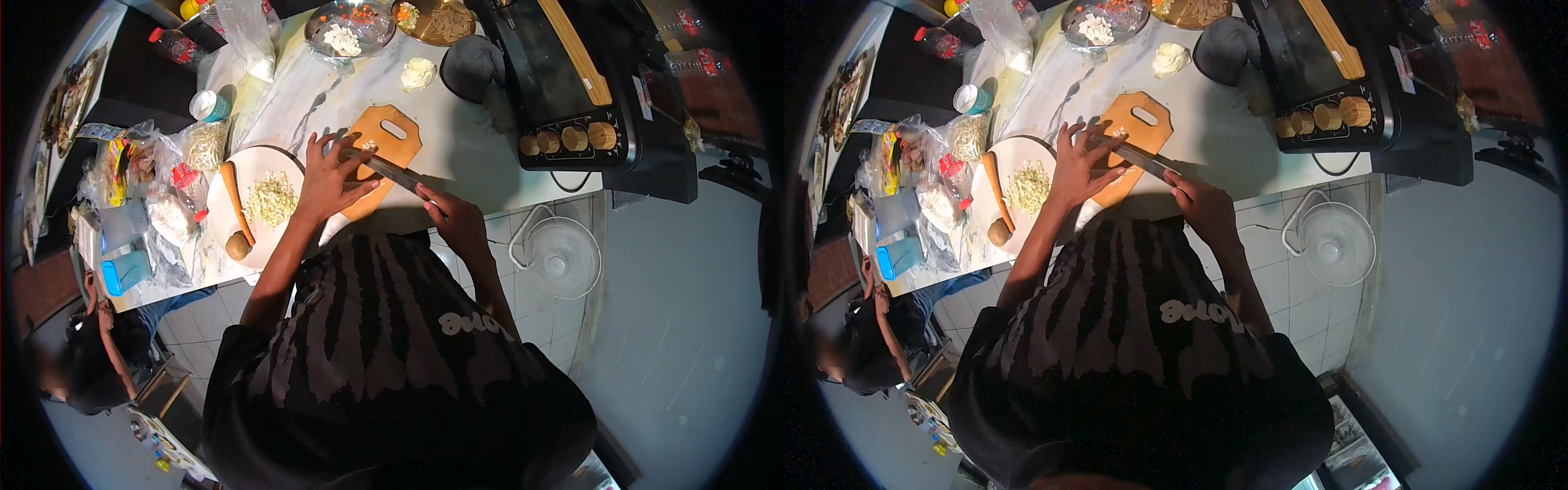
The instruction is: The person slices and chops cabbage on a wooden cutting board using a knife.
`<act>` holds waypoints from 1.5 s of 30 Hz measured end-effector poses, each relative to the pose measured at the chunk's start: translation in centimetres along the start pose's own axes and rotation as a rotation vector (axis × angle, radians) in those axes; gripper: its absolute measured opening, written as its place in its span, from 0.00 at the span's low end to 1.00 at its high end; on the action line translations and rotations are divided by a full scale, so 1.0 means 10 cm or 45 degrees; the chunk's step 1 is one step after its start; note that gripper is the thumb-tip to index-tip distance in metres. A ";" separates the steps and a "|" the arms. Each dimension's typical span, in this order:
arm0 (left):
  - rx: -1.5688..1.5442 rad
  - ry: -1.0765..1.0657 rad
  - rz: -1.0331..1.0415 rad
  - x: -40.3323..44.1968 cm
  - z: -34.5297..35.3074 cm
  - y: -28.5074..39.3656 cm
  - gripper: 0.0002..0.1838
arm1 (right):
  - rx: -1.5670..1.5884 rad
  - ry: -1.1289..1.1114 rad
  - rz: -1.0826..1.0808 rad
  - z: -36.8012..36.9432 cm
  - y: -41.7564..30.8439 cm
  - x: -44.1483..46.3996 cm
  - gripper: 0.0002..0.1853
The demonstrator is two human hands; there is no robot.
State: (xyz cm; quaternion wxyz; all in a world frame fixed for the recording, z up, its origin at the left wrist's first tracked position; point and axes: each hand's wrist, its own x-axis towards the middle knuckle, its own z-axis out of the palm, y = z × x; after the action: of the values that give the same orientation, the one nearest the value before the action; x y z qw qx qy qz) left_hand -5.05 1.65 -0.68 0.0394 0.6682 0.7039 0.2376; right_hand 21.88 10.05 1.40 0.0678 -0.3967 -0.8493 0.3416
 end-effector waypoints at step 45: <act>-0.182 0.048 -0.264 -0.71 -0.48 0.29 0.15 | 0.210 -0.421 -0.257 -0.05 -0.46 0.57 0.12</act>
State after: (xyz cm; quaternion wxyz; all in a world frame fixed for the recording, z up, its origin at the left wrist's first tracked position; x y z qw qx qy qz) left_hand -3.42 -6.53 2.85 0.0983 0.5827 0.7511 0.2943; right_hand 15.32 12.30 3.80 -0.0064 -0.2413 -0.8534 0.4620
